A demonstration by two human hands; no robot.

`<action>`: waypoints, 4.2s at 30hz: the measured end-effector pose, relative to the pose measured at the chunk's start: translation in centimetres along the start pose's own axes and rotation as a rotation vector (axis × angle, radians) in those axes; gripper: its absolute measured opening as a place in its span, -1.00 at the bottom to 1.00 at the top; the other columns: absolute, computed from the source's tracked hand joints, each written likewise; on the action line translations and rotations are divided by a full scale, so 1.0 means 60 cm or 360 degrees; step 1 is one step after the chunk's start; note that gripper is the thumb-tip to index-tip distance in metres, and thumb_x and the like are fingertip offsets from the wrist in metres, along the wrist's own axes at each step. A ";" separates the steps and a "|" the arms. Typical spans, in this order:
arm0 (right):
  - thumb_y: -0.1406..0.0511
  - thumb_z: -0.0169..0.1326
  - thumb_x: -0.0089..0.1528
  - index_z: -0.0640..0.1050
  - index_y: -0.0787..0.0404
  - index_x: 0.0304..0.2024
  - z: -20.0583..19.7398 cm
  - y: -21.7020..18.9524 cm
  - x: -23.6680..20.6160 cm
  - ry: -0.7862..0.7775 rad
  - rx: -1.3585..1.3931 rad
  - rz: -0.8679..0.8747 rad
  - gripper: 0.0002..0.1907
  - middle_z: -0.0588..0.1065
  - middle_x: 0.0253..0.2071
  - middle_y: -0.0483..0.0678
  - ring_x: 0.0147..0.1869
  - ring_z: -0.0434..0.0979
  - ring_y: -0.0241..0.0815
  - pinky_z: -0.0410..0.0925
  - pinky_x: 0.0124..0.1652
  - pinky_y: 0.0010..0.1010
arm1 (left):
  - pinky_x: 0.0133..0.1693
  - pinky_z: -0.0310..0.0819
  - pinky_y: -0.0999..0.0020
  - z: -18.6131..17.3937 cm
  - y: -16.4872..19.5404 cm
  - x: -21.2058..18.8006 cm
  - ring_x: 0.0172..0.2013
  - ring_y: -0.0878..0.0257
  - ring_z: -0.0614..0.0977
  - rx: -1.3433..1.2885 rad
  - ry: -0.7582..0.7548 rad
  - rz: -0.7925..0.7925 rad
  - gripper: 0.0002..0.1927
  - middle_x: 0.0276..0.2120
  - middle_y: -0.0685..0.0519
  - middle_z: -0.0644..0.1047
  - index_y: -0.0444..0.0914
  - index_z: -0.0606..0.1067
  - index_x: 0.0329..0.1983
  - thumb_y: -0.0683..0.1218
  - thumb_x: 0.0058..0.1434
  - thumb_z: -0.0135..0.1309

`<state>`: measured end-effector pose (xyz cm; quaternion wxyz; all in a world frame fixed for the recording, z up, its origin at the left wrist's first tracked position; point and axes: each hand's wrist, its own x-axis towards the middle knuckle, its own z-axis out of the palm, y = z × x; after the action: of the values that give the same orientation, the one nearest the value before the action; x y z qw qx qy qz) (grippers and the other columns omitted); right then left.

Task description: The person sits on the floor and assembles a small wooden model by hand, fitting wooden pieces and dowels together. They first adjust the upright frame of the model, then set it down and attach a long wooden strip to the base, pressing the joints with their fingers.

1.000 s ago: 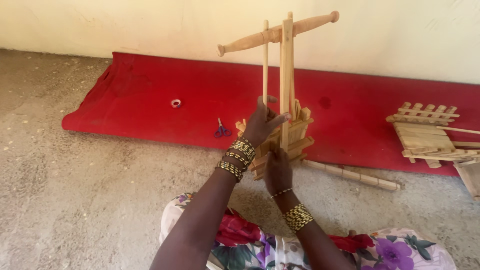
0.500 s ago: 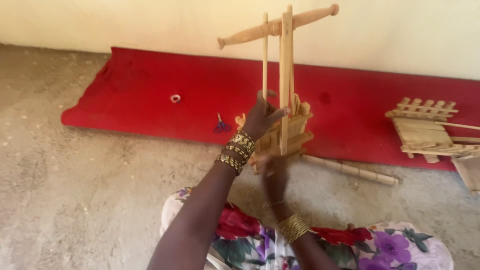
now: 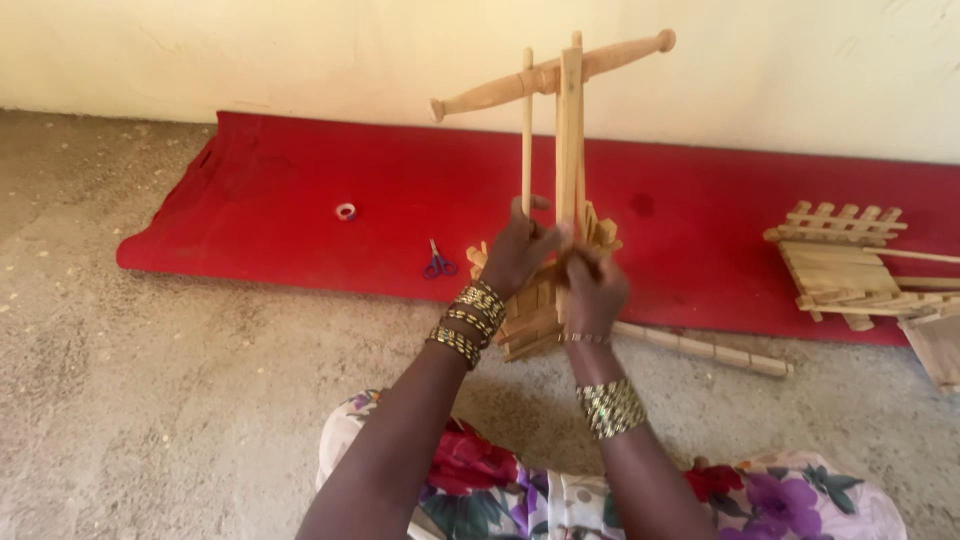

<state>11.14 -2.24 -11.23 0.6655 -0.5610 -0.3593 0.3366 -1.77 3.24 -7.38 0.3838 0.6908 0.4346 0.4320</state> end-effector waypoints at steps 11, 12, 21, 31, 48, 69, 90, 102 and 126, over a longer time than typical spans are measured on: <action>0.50 0.16 0.17 0.63 0.43 -0.30 -0.026 0.002 -0.025 0.0101 0.0210 0.0364 -0.92 0.60 -0.40 0.06 -0.46 0.59 -0.23 0.47 -0.44 -0.47 | -0.29 0.49 0.28 0.024 0.015 -0.015 -0.40 0.22 0.58 -0.0286 0.0140 0.0118 -0.46 -0.48 -0.01 0.50 -0.25 0.34 0.09 0.25 0.51 -0.43; 0.49 0.15 0.16 0.62 0.41 -0.30 -0.021 -0.019 -0.023 0.0116 0.0216 0.0352 -0.92 0.61 -0.40 0.05 -0.45 0.61 -0.26 0.50 -0.42 -0.49 | -0.30 0.49 0.29 0.025 0.017 -0.017 -0.41 0.23 0.58 -0.0254 0.0134 0.0097 -0.46 -0.49 0.00 0.52 -0.24 0.35 0.10 0.25 0.51 -0.45; 0.47 0.16 0.19 0.61 0.29 -0.27 0.024 -0.258 0.019 -0.0251 0.0585 -0.0243 -0.93 0.60 -0.37 0.01 -0.38 0.64 -0.28 0.59 -0.36 -0.56 | -0.36 0.46 0.24 0.034 0.034 -0.043 -0.46 0.17 0.58 -0.0243 0.0140 0.0125 -0.49 -0.50 -0.03 0.52 -0.25 0.32 0.11 0.23 0.51 -0.42; 0.48 0.17 0.14 0.53 0.40 -0.40 -0.006 -0.196 -0.055 -0.0023 0.0337 0.0140 -0.93 0.57 -0.44 0.04 -0.41 0.63 -0.24 0.56 -0.33 -0.47 | -0.27 0.57 0.27 0.057 0.004 -0.041 -0.33 0.16 0.69 -0.0212 0.0080 0.0324 -0.56 -0.37 -0.05 0.60 -0.28 0.33 0.15 0.14 0.55 -0.37; 0.51 0.13 0.20 0.58 0.38 -0.24 -0.015 -0.218 0.007 -0.0292 0.0229 -0.0239 -0.92 0.58 -0.37 0.06 -0.41 0.61 -0.23 0.54 -0.38 -0.43 | -0.14 0.64 0.35 0.003 0.178 0.013 -0.16 0.28 0.63 -0.0736 0.0298 0.0319 -0.38 -0.15 0.05 0.59 -0.28 0.43 0.27 0.23 0.33 0.04; 0.48 0.18 0.24 0.60 0.32 -0.12 -0.075 -0.183 0.069 -0.0409 -0.1110 -0.2113 -0.85 0.51 -0.10 0.05 -0.08 0.57 0.01 0.47 -0.17 -0.27 | -0.37 0.36 0.54 0.004 0.215 0.020 -0.35 0.50 0.41 -0.0799 0.0414 0.0427 -0.59 -0.37 0.21 0.47 -0.33 0.53 0.07 0.05 0.32 0.22; 0.40 0.16 0.41 0.63 0.24 -0.15 -0.080 -0.291 0.074 -0.0057 -0.0349 -0.1274 -0.96 0.60 -0.28 -0.09 -0.32 0.58 -0.34 0.45 -0.37 -0.53 | -0.33 0.30 0.53 0.043 0.170 -0.001 -0.35 0.49 0.38 -0.1147 0.0384 0.0633 -0.33 -0.35 0.26 0.40 -0.27 0.40 0.23 0.35 0.44 -0.23; 0.48 0.20 0.36 0.61 0.32 -0.09 -0.028 -0.357 -0.043 -0.0008 -0.0618 -0.1863 -0.92 0.54 -0.12 -0.01 -0.13 0.59 -0.26 0.52 -0.17 -0.45 | -0.13 0.44 0.43 0.079 0.127 0.005 -0.14 0.40 0.49 -0.1086 0.0098 0.0836 -0.57 -0.14 0.13 0.49 -0.27 0.40 0.15 0.17 0.52 -0.02; 0.46 0.16 0.39 0.62 0.32 -0.21 -0.003 -0.383 -0.007 0.0014 -0.1001 -0.1731 -0.94 0.51 -0.22 0.01 -0.30 0.55 -0.18 0.44 -0.41 -0.46 | -0.47 0.54 0.38 -0.134 0.318 -0.017 -0.48 0.28 0.65 0.1273 -0.0139 0.0462 -0.65 -0.39 0.04 0.66 -0.18 0.59 0.03 0.08 0.45 -0.10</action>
<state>12.13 -6.00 11.42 0.5461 -0.4682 -0.6725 -0.1742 -4.36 -2.75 12.31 0.0388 0.8569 0.4496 0.2492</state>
